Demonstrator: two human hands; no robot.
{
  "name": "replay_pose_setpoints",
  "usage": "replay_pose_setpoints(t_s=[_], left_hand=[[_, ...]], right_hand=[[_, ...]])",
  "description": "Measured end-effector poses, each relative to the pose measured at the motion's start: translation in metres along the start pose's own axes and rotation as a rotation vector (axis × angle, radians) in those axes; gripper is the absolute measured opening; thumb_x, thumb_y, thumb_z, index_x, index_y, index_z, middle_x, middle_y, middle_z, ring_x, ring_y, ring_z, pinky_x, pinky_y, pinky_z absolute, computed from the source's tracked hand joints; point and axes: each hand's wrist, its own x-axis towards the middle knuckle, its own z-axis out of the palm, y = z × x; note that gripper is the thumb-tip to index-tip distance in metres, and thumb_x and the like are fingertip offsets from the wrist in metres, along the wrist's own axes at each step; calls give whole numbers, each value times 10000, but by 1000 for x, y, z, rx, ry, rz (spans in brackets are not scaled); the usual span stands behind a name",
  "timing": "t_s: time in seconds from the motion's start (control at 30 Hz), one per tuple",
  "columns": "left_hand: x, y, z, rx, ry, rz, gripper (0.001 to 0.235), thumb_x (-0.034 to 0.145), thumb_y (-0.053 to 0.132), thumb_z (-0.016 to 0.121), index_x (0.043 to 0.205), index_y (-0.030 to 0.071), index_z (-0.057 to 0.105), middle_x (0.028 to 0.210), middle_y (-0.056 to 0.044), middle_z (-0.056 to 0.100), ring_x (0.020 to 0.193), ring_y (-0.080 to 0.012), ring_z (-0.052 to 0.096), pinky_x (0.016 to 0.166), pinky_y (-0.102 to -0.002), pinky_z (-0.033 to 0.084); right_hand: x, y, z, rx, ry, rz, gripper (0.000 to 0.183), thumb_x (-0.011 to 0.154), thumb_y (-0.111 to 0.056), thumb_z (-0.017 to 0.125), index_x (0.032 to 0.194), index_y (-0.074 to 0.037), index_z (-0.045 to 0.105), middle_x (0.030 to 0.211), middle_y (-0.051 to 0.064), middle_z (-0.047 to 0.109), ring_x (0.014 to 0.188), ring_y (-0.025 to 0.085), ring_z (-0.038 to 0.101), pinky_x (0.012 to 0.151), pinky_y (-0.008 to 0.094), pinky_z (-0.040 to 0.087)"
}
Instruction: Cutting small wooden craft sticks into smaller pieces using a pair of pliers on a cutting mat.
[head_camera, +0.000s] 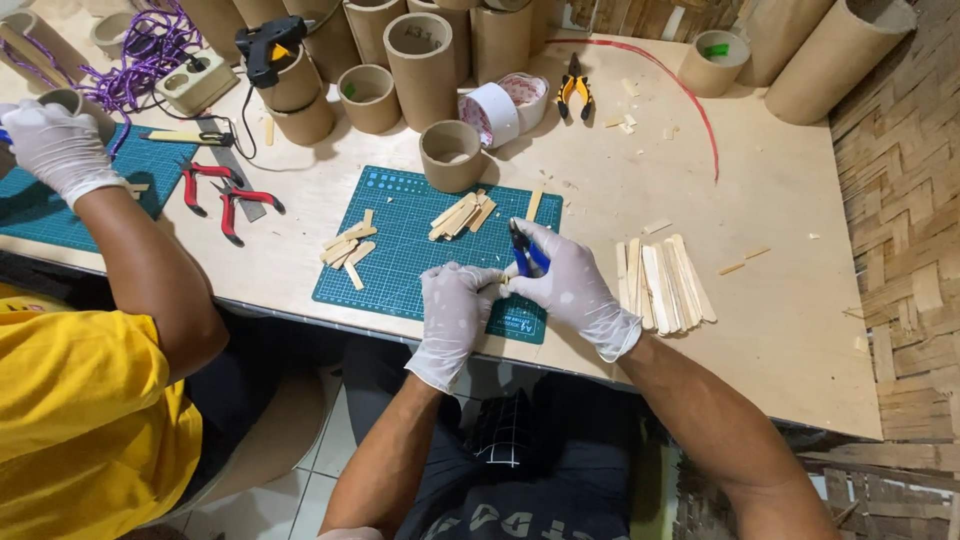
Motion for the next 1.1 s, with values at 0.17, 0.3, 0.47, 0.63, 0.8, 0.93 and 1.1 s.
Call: replay_pose_setpoints(t_s=[0.17, 0.3, 0.47, 0.63, 0.8, 0.93, 1.1], left_hand=[[-2, -8, 9, -57, 61, 31, 119, 780, 353, 879, 882, 354, 817, 779, 167, 766, 849, -85, 659, 1005, -307, 351], [0, -13, 18, -30, 97, 55, 96, 796, 371, 865, 875, 358, 812, 771, 166, 752, 848, -79, 642, 992, -314, 350], [-6, -9, 19, 75, 146, 143, 47, 841, 372, 813, 887, 377, 803, 802, 153, 722, 900, -95, 626, 967, -339, 373], [-10, -9, 20, 133, 188, 230, 23, 888, 340, 770, 904, 350, 784, 861, 113, 700, 948, -146, 633, 954, -395, 410], [-12, 2, 8, 140, 261, 249, 60, 924, 291, 735, 921, 329, 781, 866, 109, 676, 959, -139, 634, 946, -403, 386], [-9, -14, 37, 143, 254, 185, 34, 900, 335, 743, 894, 343, 776, 858, 118, 674, 998, -139, 624, 984, -424, 366], [-11, -7, 34, 150, 239, 154, 49, 897, 306, 743, 908, 310, 791, 871, 98, 679, 1025, -153, 613, 984, -423, 365]], right_hand=[[-5, -7, -5, 63, -28, 15, 838, 672, -13, 868, 1435, -226, 595, 917, 74, 800, 823, 205, 775, 870, 360, 606], [-2, -3, -3, 79, -19, 34, 858, 690, 11, 868, 1465, -193, 562, 927, 106, 794, 822, 235, 780, 865, 373, 613], [7, 15, 3, 13, 24, -7, 801, 645, -74, 921, 1380, -220, 638, 869, 36, 794, 787, 185, 773, 835, 333, 615], [4, 16, 5, -75, 71, -109, 676, 647, -117, 928, 1280, -214, 709, 863, 13, 802, 812, 217, 772, 834, 342, 607], [4, 9, 6, -43, 83, -109, 602, 664, -132, 923, 1233, -201, 741, 868, 36, 804, 839, 239, 771, 839, 361, 601], [8, 5, 9, -95, 54, -62, 533, 704, -120, 892, 1209, -199, 741, 866, 24, 798, 827, 257, 766, 850, 356, 592], [7, 5, 13, -177, 95, -6, 418, 729, -217, 857, 1133, -216, 750, 812, 8, 782, 814, 238, 762, 829, 364, 594]])
